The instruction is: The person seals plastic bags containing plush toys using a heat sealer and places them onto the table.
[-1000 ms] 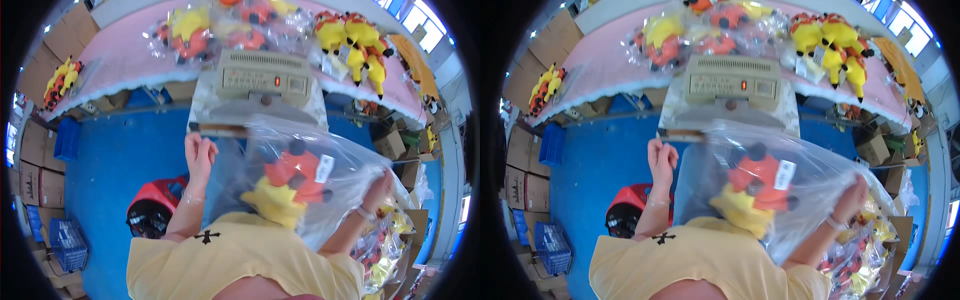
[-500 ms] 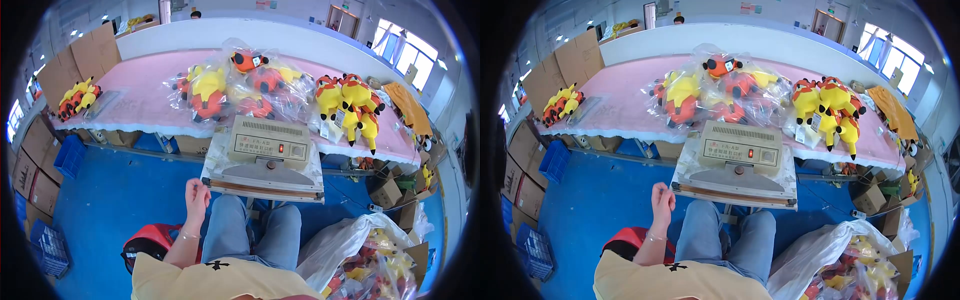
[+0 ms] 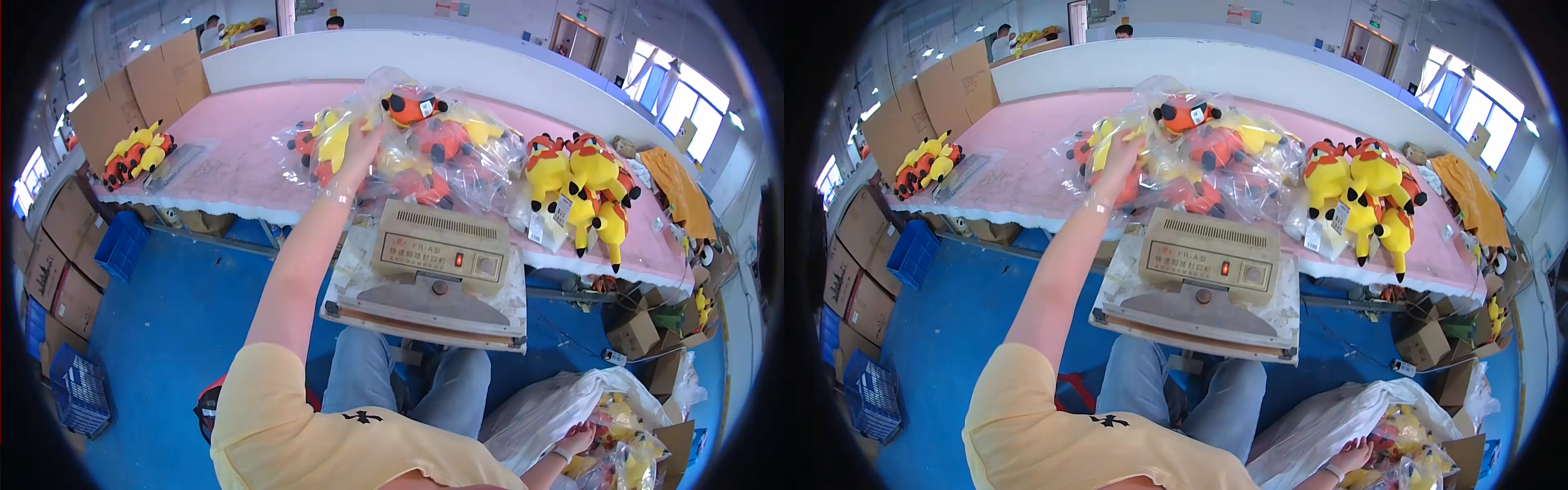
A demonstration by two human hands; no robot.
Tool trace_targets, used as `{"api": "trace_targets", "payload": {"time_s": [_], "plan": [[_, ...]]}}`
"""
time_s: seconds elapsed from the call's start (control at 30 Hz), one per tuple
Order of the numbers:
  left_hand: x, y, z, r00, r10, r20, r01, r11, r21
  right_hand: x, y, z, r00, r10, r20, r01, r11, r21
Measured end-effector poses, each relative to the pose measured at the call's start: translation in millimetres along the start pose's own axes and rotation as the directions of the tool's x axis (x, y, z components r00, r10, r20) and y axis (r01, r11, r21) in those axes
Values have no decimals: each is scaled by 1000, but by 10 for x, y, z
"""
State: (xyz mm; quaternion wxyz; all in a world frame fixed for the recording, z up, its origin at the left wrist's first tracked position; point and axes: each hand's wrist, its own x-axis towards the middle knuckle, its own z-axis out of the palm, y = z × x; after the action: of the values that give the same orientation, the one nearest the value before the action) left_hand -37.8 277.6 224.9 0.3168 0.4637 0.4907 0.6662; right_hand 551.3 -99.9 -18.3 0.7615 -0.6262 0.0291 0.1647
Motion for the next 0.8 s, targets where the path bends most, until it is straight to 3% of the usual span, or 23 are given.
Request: {"api": "trace_targets", "payload": {"time_s": [0.13,0.2,0.27,0.33,0.4,0.5,0.57,0.63,0.7,0.73,0.8], "plan": [[892,0,273,977,38,-209,10,974,226,-214,119,212,1000,-9,25,10,999,-31],[1371,-231,263,981,109,-161,-23,888,459,-295,199,227,1000,-10,18,11,998,-66],[1633,-326,298,984,144,-109,-55,815,576,-276,390,147,1000,7,12,-6,997,-74],[1778,-285,351,987,108,-123,-43,898,439,-272,502,168,1000,26,-3,-26,997,-78],[1912,-96,445,990,77,-118,-64,992,107,-306,577,194,997,77,-17,-78,993,-85],[2060,382,534,994,111,-12,-107,914,-391,-356,665,151,992,126,-14,-127,988,-91],[2004,843,579,978,199,58,-140,841,-522,-394,688,216,992,126,-2,-125,990,-71],[1625,1541,615,953,292,79,-206,817,-539,-479,612,322,980,128,151,-132,991,16],[1436,2002,517,861,500,88,-348,708,-614,-710,428,568,976,76,205,-81,997,15],[1313,2233,371,794,591,145,-374,662,-650,-756,386,621,946,39,322,-52,998,32],[682,2712,216,837,543,65,-340,610,-716,-1258,55,943,913,-63,403,89,995,-44]]}}
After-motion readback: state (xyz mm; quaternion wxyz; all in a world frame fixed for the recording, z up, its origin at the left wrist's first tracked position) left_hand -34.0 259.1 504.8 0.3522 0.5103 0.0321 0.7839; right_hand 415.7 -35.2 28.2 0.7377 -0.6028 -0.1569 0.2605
